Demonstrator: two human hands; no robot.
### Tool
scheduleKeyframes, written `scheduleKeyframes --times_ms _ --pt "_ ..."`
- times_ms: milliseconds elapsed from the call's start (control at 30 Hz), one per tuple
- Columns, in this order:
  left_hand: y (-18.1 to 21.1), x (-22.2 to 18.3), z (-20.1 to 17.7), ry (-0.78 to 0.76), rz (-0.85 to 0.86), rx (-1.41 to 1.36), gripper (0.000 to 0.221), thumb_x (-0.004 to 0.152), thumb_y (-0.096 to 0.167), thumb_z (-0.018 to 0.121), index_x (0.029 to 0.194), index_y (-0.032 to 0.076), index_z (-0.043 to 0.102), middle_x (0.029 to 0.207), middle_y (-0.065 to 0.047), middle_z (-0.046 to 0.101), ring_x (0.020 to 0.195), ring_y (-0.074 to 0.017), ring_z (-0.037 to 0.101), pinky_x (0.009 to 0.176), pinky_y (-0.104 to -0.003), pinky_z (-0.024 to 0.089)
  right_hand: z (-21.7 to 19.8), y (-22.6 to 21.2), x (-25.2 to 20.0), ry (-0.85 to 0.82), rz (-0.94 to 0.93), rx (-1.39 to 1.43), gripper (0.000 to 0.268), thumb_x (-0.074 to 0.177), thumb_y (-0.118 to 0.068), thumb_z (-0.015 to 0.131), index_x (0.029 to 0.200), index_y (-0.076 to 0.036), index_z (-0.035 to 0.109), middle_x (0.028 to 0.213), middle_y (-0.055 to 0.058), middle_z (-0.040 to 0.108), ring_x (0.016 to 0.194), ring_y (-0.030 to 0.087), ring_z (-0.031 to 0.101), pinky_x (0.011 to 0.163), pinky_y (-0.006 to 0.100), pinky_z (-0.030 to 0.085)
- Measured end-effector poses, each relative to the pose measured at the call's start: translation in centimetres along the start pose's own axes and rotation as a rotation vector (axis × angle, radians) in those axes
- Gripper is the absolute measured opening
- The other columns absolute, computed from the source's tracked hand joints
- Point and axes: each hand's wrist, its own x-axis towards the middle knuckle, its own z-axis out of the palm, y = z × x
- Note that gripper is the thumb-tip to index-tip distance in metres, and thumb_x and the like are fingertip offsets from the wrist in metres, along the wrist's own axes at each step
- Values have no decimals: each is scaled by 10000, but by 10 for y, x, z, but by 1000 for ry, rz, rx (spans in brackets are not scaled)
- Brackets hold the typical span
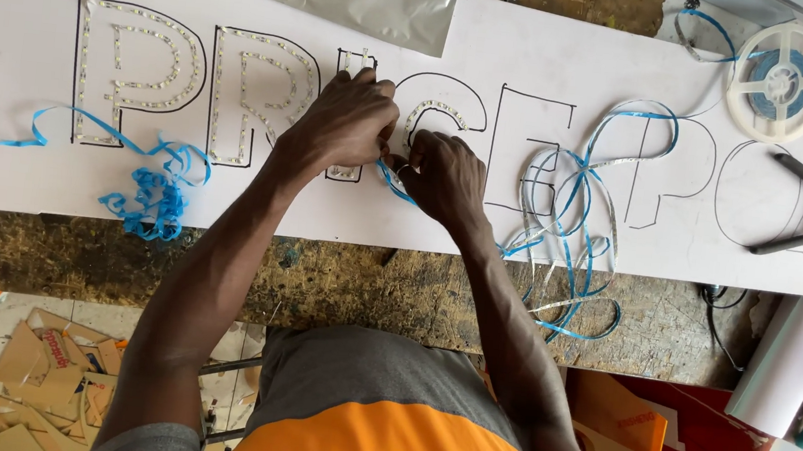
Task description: Applying blue flexible trim to the outlines of letters on a sign board using scissors
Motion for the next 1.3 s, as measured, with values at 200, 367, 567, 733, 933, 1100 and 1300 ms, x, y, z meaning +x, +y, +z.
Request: scheduleKeyframes --times_ms 200,367,567,733,933,1100,1300 --pt "4 0 -9 -4 5 21 101 797 42 798 858 113 839 996 -112 723 1099 -405 649 830 -562 567 5 -7 3 13 -43 5 133 812 -252 831 857 -206 714 808 8 721 891 327 751 745 499 620" --pt "5 -7 -16 40 -34 -79 51 844 159 854 852 184 811 982 -79 695 1086 -390 643 878 -564 543 -8 -13 -24 38 -163 145 90 907 -168 796 989 -158 760 891 56 721 925 346 740 763 499 622" --pt "13 -19 -18 187 -62 -339 122 964 124 850 901 110 747 953 -103 661 1046 -422 660 898 -598 529 7 -4 -45 27 -198 329 118 910 -98 828 1008 -144 781 1007 107 686 959 395 712 779 553 617" --pt "13 -51 -10 446 -111 -611 88 1155 162 657 1167 157 744 1062 -90 715 1079 -326 724 955 -484 613 -11 2 -38 -117 -82 945 138 963 -81 746 1095 -63 779 939 79 696 911 218 690 759 399 574" --pt "33 -71 27 513 -200 -372 247 951 102 877 1178 131 786 1240 -60 668 1285 -343 598 1100 -544 479 -22 -7 -38 -120 31 1209 232 1008 -81 661 1220 -2 715 918 134 721 850 223 724 693 326 587" --pt "48 -66 36 618 -277 -339 74 1031 212 844 1073 188 787 1134 6 640 1234 -297 600 1035 -500 479 -18 -3 -30 -51 -111 1139 300 922 27 646 1200 54 753 867 191 714 776 251 734 708 359 632" --pt "50 -66 31 633 -264 -382 153 1085 394 798 1089 243 775 1128 25 632 1232 -276 581 1039 -495 468 -39 28 -30 3 -155 1549 148 1099 -3 677 1237 48 663 867 174 678 662 211 724 598 306 602"
